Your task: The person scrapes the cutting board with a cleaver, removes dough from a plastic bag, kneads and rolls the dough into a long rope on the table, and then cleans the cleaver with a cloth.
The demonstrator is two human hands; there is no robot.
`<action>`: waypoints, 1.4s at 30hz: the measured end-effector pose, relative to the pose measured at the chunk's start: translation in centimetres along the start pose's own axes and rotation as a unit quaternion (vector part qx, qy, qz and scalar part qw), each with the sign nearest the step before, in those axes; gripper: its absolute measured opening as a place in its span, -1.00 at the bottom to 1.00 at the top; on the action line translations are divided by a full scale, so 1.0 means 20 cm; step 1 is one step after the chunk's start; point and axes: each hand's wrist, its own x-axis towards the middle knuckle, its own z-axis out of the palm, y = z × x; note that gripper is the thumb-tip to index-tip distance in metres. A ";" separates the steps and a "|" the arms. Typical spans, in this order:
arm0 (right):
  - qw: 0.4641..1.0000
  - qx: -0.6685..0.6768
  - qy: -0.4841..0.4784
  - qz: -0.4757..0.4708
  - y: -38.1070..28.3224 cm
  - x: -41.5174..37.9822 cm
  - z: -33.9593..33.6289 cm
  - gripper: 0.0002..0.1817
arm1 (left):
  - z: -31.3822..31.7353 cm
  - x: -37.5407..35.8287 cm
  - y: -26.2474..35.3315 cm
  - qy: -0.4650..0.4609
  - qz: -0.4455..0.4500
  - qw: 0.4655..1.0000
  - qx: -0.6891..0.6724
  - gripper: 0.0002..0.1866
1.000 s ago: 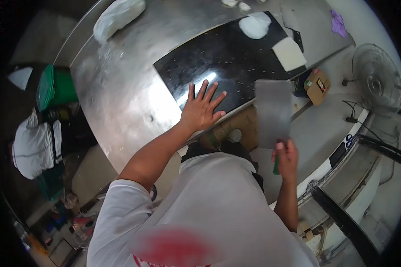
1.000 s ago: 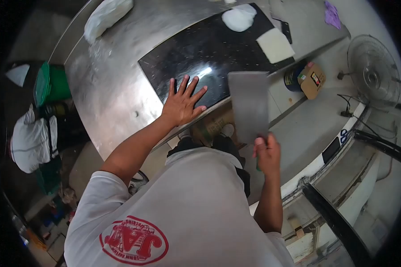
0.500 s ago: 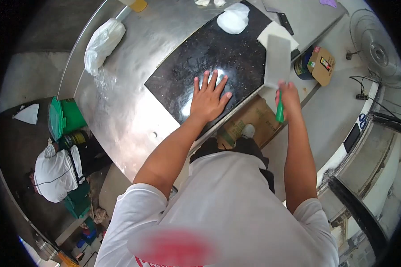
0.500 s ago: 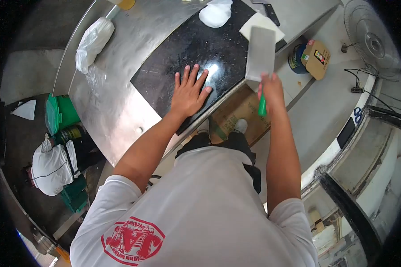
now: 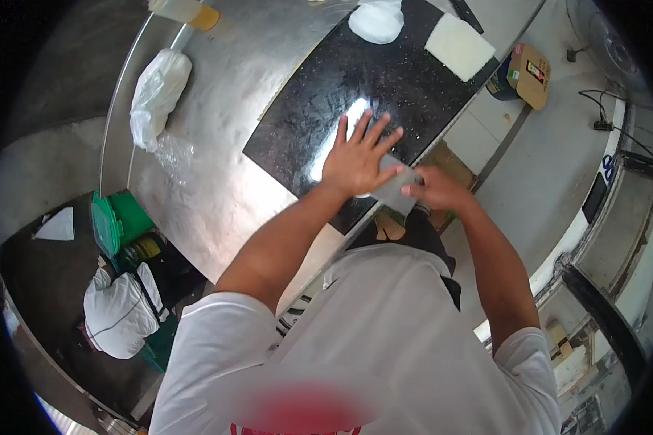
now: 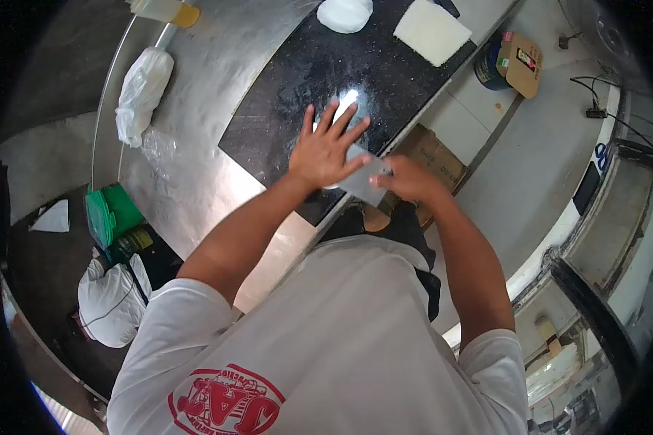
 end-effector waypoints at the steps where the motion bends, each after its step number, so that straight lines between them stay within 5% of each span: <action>1: 0.998 -0.002 0.060 -0.035 0.01 0.00 0.02 -0.50 | -0.02 0.02 -0.01 0.003 -0.002 1.000 0.000 -0.25; 3: 0.991 -0.008 0.115 -0.068 0.07 -0.01 0.11 -0.50 | -0.06 0.04 -0.02 -0.021 0.057 0.996 0.059 -0.25; 5: 0.988 0.014 0.104 -0.116 0.15 -0.13 0.30 -0.42 | 0.01 -0.03 -0.03 -0.073 0.213 0.974 -0.005 -0.26; 7: 0.988 -0.015 0.138 -0.065 0.10 -0.22 0.45 -0.38 | 0.04 -0.14 0.02 -0.105 0.282 0.953 -0.034 -0.25; 12: 0.984 -0.037 0.159 0.065 -0.05 -0.14 0.24 -0.31 | -0.01 -0.02 -0.01 -0.099 0.269 0.957 -0.048 -0.23; 14: 0.984 -0.049 0.171 0.022 -0.06 -0.02 0.08 -0.30 | -0.04 0.19 -0.15 -0.056 0.247 0.967 0.020 -0.23; 18: 0.982 -0.036 0.184 0.038 -0.13 -0.05 0.18 -0.28 | -0.02 0.16 -0.16 -0.033 0.237 0.971 -0.014 -0.22; 21: 0.974 -0.101 0.201 -0.019 0.16 -0.15 0.52 -0.24 | 0.03 -0.06 -0.05 -0.073 0.286 0.954 -0.048 -0.26; 25: 0.955 -0.059 0.287 0.041 -0.03 -0.25 0.46 -0.20 | 0.04 0.09 -0.03 -0.079 0.308 0.947 -0.055 -0.27; 27: 0.976 -0.050 0.165 0.134 -0.17 -0.17 0.19 -0.22 | 0.02 0.19 -0.07 -0.043 0.305 0.951 -0.028 -0.28; 30: 0.974 -0.103 0.185 0.075 -0.17 -0.03 0.05 -0.25 | -0.04 0.30 -0.18 -0.021 0.246 0.969 0.001 -0.27; 34: 0.980 -0.007 0.199 -0.008 -0.02 -0.11 0.33 -0.28 | 0.02 0.13 -0.12 -0.030 0.239 0.971 -0.009 -0.28; 37: 0.976 -0.048 0.175 0.117 0.11 -0.23 0.50 -0.27 | 0.04 -0.02 0.09 -0.076 0.279 0.956 -0.049 -0.30; 42: 0.972 -0.103 0.198 0.074 -0.05 -0.09 0.08 -0.18 | -0.02 0.24 -0.06 -0.003 0.212 0.977 -0.003 -0.29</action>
